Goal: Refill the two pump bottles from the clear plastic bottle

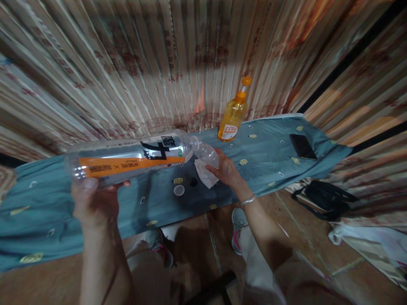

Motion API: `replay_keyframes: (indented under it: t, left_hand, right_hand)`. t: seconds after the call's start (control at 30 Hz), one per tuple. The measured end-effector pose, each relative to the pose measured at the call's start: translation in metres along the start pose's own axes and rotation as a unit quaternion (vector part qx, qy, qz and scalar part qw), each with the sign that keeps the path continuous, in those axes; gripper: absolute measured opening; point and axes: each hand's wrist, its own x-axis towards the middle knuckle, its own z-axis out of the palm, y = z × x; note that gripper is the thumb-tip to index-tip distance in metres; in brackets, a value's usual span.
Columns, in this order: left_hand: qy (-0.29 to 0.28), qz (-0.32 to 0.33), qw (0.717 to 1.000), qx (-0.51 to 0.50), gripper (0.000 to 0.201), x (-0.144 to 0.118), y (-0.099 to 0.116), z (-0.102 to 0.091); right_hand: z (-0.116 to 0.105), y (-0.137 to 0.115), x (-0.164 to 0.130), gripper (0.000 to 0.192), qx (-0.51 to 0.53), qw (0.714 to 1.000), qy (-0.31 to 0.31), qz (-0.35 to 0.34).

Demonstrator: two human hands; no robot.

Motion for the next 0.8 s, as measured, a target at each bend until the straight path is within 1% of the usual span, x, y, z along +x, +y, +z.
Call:
replay_keyframes:
  t: [0.13,0.4,0.67,0.8]
  left_hand:
    - [0.005,-0.012,1.000,-0.004,0.064,0.0006,0.0014,0.0009]
    - [-0.003,0.001,1.000,-0.009,0.071,0.0006,-0.0016,-0.0026]
    - [0.006,-0.012,1.000,-0.008,0.061,-0.0003,0.0032,0.0011]
    - [-0.007,-0.010,1.000,-0.009,0.069,-0.0002,0.0018,-0.0017]
  right_hand:
    - [-0.0002,0.0001,-0.0003,0.065,0.002,1.000,-0.001,0.003]
    - [-0.0027,-0.0003,-0.0008,0.064,0.018,1.000,-0.004,0.000]
    - [-0.0017,-0.0013,-0.0002,0.067,-0.004,1.000,-0.006,0.021]
    - [-0.0019,-0.0011,-0.0005,0.066,-0.005,1.000,-0.006,0.018]
